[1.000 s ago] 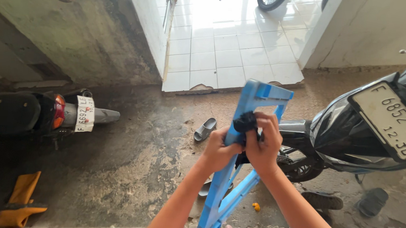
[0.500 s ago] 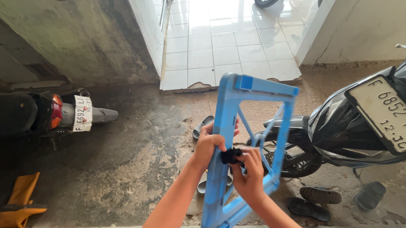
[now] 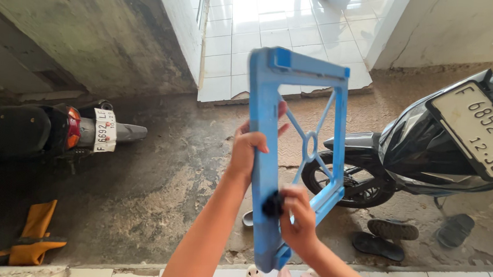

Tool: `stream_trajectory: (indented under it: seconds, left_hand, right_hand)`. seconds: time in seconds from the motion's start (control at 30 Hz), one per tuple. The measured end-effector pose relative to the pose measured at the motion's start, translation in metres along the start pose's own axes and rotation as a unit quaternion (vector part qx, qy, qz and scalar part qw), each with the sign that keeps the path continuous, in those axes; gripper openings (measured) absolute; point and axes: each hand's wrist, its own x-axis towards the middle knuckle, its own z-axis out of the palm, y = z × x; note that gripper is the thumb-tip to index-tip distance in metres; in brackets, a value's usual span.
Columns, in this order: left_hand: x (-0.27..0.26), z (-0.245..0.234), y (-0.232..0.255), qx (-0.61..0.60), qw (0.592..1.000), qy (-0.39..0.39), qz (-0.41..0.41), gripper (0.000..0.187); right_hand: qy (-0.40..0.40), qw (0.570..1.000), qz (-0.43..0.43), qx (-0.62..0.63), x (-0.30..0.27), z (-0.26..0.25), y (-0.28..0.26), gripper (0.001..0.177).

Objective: The person wrings a cloth in a bucket and then wipes down the surfaces and edges of a blue plastic frame by hand.

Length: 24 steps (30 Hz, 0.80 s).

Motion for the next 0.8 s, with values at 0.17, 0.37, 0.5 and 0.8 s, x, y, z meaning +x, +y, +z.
stream_trajectory:
  seconds: [0.17,0.37,0.5,0.8]
  left_hand:
    - [0.001,0.005,0.005,-0.007,1.0,0.025,0.01,0.09]
    - [0.02,0.007,-0.002,-0.048,0.998,0.042,0.01,0.089]
    - [0.028,0.009,0.01,-0.057,0.995,0.082,0.027,0.09]
    - [0.036,0.019,0.017,-0.002,0.991,0.123,0.052,0.081]
  right_hand:
    - [-0.034,0.999,-0.019,-0.009,0.029,-0.009,0.013,0.032]
    - [-0.036,0.998,0.043,0.001,0.072,-0.007,0.014,0.035]
    - [-0.147,0.986,-0.072,0.002,0.018,-0.034,-0.007,0.034]
    - [-0.184,0.979,0.076,-0.039,-0.004,-0.075,0.032,0.039]
